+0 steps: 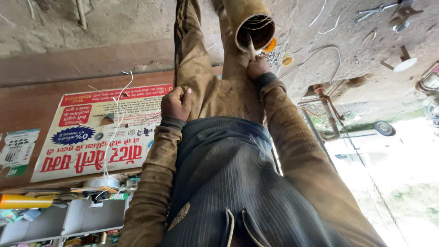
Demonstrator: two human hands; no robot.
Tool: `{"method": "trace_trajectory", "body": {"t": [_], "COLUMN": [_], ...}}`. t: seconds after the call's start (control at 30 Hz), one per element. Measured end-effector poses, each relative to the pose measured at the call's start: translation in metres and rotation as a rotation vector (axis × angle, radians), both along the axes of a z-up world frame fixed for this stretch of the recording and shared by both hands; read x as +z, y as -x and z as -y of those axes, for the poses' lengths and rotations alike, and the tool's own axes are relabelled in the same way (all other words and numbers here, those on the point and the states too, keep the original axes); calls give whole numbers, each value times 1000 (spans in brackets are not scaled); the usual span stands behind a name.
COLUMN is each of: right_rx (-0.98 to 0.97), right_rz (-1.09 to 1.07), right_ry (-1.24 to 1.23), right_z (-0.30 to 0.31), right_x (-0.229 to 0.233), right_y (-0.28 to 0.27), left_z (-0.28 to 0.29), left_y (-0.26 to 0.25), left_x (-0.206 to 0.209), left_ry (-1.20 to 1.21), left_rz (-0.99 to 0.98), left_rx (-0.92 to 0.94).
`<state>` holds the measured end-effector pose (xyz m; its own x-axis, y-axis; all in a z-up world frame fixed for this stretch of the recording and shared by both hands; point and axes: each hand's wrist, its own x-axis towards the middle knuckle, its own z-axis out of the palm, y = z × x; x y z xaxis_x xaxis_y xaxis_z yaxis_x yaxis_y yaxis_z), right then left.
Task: The person uses pliers to cut thin metal wires retrieved from a cylindrical container. They repeatedly pull wires from the container, cut them, and gather the cut pieces into a bundle held in the left hand.
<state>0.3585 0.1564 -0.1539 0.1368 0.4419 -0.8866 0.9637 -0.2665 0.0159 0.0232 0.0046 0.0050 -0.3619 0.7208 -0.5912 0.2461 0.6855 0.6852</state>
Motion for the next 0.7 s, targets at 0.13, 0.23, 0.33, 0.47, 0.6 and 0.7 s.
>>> {"method": "trace_trajectory", "body": {"t": [0.13,0.23,0.33,0.47,0.6,0.7], "right_rx": [72,-56,-543,-331,-647,-519], "right_rz": [43,-41,-214,-219,-70,-98], "right_ry": [-28,70,233,383,500,549], "right_z": [8,20,9,-33,-88,-120], "right_x": [-23,-26,-32,-7,36,53], "right_y": [-3,-10,-16,-4,20,29], "left_z": [-7,-7,-12,-16,-13,-6], "left_y": [10,17,17,20,20,12], "left_x": [-9,-3,-11,-11,-6,-5], "left_ry": [51,47,51,63,102,106], "left_rz": [-33,-23,-11,-29,-71,-64], "left_rx": [-89,-143,-208,-298,-355,-332]}}
